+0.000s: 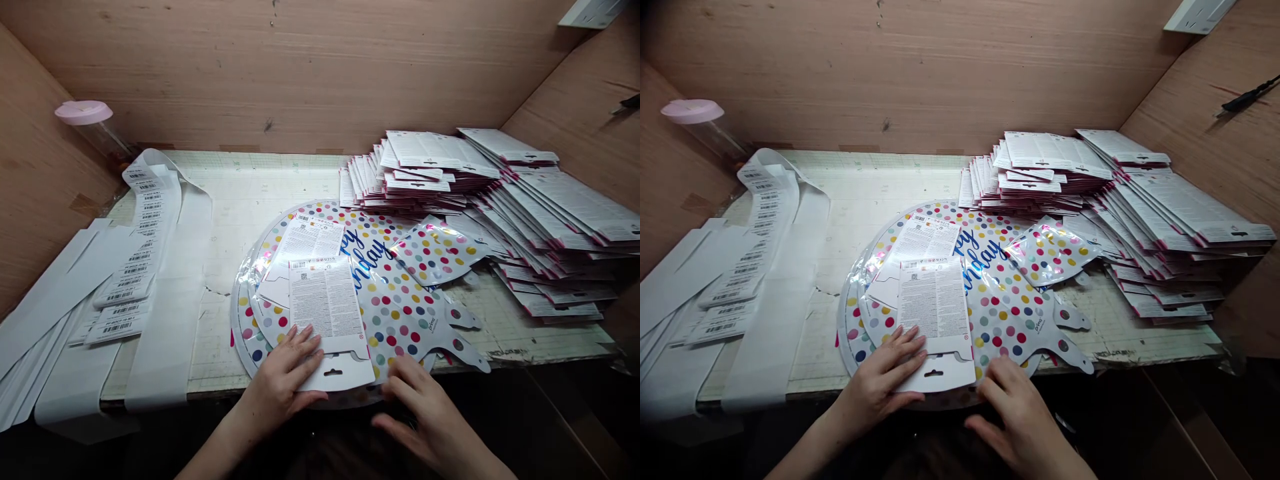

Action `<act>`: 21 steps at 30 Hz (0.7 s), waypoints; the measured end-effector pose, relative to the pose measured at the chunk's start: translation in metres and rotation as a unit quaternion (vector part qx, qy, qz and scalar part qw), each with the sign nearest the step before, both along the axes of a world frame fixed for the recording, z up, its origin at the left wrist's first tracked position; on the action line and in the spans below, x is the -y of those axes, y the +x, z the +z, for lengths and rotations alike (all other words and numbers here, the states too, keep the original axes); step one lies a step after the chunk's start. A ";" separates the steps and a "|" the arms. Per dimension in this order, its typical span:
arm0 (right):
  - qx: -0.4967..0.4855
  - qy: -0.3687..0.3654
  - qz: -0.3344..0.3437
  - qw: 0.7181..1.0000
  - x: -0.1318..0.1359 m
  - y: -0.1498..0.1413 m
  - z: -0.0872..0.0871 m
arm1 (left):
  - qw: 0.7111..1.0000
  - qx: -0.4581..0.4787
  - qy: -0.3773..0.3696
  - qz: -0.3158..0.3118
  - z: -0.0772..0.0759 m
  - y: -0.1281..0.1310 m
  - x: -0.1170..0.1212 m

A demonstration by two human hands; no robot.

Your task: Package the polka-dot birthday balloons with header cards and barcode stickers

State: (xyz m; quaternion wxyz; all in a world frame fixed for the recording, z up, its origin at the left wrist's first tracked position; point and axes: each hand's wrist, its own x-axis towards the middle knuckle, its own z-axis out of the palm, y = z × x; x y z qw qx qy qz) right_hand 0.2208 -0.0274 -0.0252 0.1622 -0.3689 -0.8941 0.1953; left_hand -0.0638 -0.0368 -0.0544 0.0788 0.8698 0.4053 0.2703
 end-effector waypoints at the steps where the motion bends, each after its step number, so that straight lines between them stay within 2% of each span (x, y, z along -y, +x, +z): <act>1: -0.021 0.015 -0.004 1.000 -0.005 -0.008 -0.002 | 1.000 -0.003 0.014 -0.002 0.002 0.001 0.001; 4: -0.081 0.063 0.004 0.995 -0.019 -0.036 -0.012 | 0.999 0.008 0.024 0.032 0.009 0.008 0.005; 7: -0.123 -0.004 -0.023 0.992 -0.028 -0.051 -0.018 | 0.991 0.043 -0.033 0.123 0.012 0.015 0.007; 10: -0.124 -0.081 -0.128 0.981 -0.032 -0.056 -0.020 | 0.960 0.064 -0.120 0.246 0.011 0.022 0.004; 12: -0.111 -0.078 -0.200 0.970 -0.031 -0.058 -0.021 | 0.929 0.069 -0.142 0.334 0.009 0.025 0.002; 14: -0.094 -0.036 -0.240 0.966 -0.029 -0.061 -0.024 | 0.905 0.056 -0.141 0.398 0.008 0.026 0.001; 17: -0.063 0.071 -0.216 0.972 -0.021 -0.064 -0.026 | 0.899 0.017 -0.154 0.409 0.010 0.026 0.003; 19: -0.050 0.143 -0.149 0.977 -0.017 -0.067 -0.028 | 0.899 0.019 -0.185 0.396 0.013 0.025 0.004; 21: -0.038 0.189 -0.086 0.977 -0.015 -0.070 -0.029 | 0.885 0.057 -0.239 0.396 0.015 0.023 0.003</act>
